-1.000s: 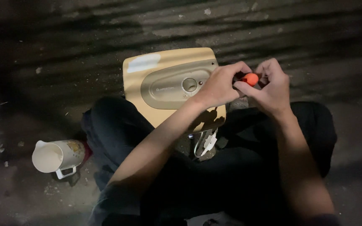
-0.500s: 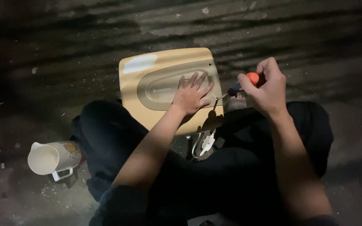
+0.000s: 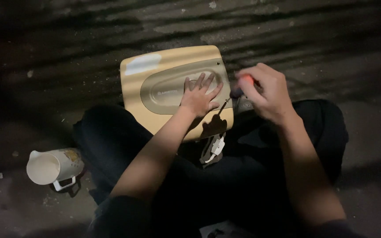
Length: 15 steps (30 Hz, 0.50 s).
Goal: Reattaching the front cover of an appliance using a screwdriver
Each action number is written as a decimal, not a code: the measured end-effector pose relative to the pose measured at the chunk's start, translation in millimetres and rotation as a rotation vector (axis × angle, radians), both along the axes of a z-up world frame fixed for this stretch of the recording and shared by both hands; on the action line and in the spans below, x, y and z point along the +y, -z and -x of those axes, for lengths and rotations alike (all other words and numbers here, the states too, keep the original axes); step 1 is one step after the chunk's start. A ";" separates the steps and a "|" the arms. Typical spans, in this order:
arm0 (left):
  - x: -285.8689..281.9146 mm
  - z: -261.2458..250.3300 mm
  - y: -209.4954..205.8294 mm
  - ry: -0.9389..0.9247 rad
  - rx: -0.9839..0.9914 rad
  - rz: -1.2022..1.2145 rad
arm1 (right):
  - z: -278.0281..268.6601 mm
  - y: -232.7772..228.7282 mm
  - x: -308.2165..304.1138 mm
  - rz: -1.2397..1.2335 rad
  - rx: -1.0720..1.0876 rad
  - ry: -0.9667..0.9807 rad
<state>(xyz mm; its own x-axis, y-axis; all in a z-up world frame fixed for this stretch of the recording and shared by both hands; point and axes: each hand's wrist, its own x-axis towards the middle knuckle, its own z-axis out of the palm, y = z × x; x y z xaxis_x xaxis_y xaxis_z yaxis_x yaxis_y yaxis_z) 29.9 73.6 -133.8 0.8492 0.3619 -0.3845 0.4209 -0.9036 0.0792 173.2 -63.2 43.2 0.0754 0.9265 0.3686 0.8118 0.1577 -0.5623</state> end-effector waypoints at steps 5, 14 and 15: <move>-1.0 2.6 -3.1 0.002 -0.025 -0.008 | -2.3 20.0 11.0 -0.228 0.065 0.278; -1.6 3.9 -8.0 -0.014 -0.030 0.014 | -16.6 33.7 2.6 -0.126 -0.008 0.363; -2.0 4.2 -8.7 -0.014 -0.031 0.016 | -17.5 33.9 1.3 -0.124 -0.009 0.363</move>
